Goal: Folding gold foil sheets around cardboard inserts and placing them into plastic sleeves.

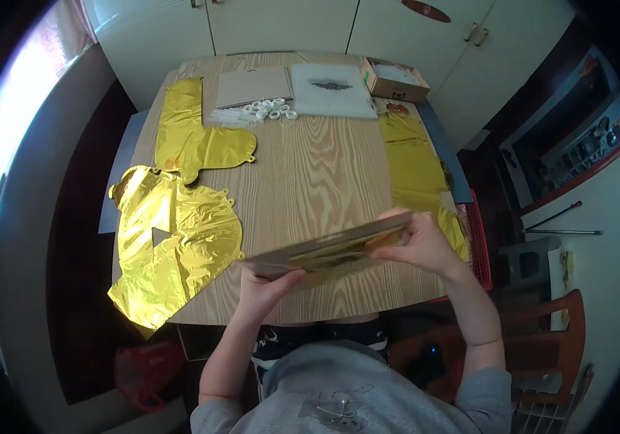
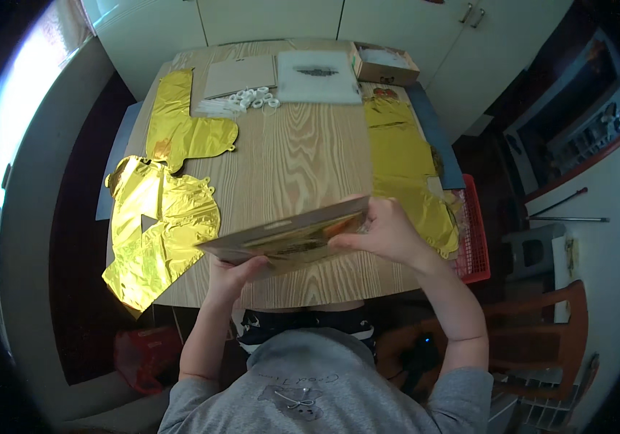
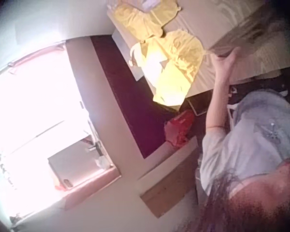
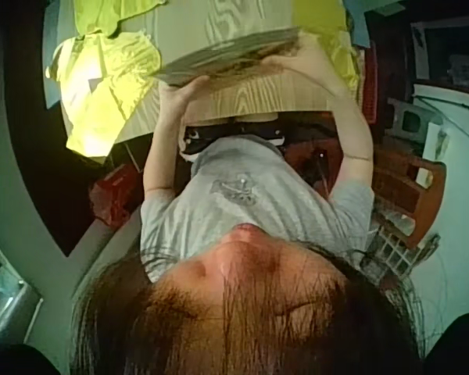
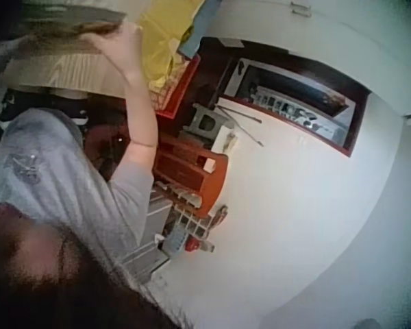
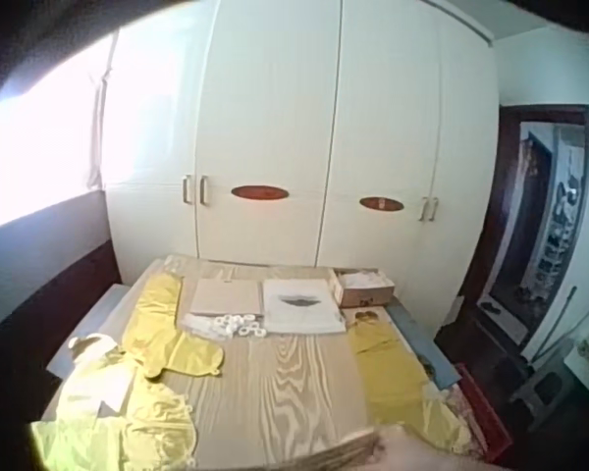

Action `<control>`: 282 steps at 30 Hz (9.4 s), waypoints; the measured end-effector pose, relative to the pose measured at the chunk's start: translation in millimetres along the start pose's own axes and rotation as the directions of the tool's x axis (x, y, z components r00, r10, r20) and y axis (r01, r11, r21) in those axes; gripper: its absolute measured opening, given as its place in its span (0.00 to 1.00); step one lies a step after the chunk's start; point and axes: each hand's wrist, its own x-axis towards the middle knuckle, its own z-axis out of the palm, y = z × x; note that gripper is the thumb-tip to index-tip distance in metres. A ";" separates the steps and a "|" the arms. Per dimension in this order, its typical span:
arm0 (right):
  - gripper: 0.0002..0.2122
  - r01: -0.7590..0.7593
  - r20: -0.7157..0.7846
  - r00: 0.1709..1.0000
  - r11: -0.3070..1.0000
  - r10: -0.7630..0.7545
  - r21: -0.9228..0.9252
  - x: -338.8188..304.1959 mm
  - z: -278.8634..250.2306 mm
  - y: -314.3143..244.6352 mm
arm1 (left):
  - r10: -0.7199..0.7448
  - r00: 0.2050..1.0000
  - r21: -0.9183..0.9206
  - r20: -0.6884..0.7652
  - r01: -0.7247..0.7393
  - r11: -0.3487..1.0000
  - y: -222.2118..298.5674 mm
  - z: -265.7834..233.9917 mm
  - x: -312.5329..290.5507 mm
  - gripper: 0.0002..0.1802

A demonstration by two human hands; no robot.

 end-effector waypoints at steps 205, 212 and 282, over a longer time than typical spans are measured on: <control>0.06 0.711 0.642 0.618 0.671 -0.454 -0.210 184.6 190.5 34.9 | 0.114 0.967 0.856 0.227 -0.254 0.450 39.0 -137.7 20.8 0.08; 0.05 0.796 0.632 0.516 0.597 -0.578 -0.104 192.2 194.3 47.9 | 0.122 0.981 0.802 0.153 -0.196 0.564 33.8 -135.9 20.7 0.05; 0.46 0.477 0.465 0.868 0.558 -0.177 -0.679 171.2 209.8 36.1 | 0.393 0.916 0.991 -0.082 0.115 -0.062 40.0 -97.9 27.1 0.08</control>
